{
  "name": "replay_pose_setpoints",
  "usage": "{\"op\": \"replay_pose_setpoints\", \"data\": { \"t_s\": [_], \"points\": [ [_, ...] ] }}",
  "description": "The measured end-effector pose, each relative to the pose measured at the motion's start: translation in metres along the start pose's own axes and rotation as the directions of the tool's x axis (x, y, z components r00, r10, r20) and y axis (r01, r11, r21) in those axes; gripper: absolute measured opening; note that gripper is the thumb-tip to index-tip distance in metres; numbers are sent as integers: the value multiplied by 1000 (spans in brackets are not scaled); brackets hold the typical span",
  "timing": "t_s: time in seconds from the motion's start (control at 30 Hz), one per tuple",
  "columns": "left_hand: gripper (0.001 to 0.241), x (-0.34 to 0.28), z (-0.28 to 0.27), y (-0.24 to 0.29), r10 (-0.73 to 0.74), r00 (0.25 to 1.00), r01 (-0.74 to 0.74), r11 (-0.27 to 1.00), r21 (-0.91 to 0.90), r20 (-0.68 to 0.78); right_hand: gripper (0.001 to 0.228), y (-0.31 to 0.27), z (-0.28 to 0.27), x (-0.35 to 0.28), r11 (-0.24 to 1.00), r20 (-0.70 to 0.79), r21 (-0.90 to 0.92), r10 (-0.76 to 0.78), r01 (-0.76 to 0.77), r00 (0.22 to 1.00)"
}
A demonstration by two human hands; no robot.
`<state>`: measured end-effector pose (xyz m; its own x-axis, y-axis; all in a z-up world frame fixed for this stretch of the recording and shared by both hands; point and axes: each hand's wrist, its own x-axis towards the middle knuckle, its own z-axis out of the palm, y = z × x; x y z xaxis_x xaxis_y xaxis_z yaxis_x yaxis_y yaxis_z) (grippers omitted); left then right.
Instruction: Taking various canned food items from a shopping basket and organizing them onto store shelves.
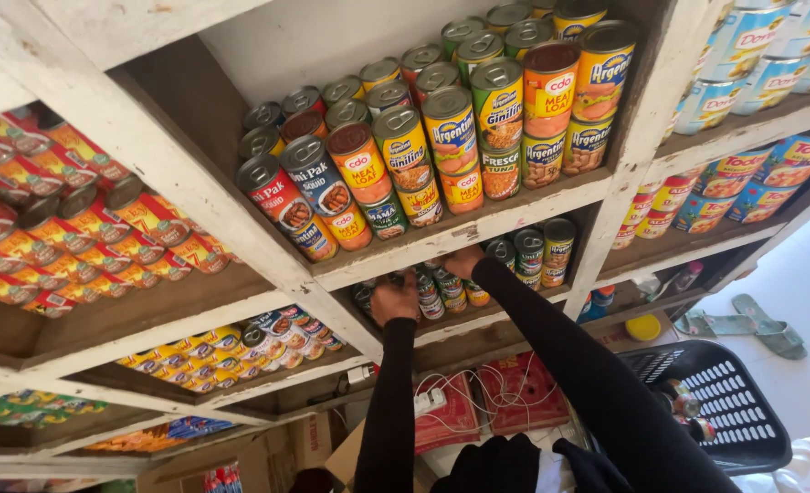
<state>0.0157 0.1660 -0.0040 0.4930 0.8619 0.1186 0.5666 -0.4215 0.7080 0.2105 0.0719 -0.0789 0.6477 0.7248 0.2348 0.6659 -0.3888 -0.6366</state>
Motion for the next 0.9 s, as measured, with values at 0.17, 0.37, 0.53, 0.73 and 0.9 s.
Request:
{"op": "replay_pose_setpoints", "data": {
  "t_s": [0.17,0.37,0.53,0.73,0.9],
  "points": [
    [57,0,-5,5,23,1000,-23,998,54,12,46,4,4,2,999,37,-16,-36,37,999],
    [55,-1,-5,4,22,1000,-24,996,89,15,42,6,12,2,999,35,26,41,-42,999],
    [52,3,-8,14,-46,997,43,997,66,55,41,0,8,-1,998,-49,55,21,-18,999],
    [51,9,3,7,4,1000,-6,997,73,22,41,12,19,4,1000,-65,10,-12,13,998],
    [50,8,4,9,-11,1000,12,996,92,-10,40,17,28,4,999,-76,32,-15,18,997]
  ]
}}
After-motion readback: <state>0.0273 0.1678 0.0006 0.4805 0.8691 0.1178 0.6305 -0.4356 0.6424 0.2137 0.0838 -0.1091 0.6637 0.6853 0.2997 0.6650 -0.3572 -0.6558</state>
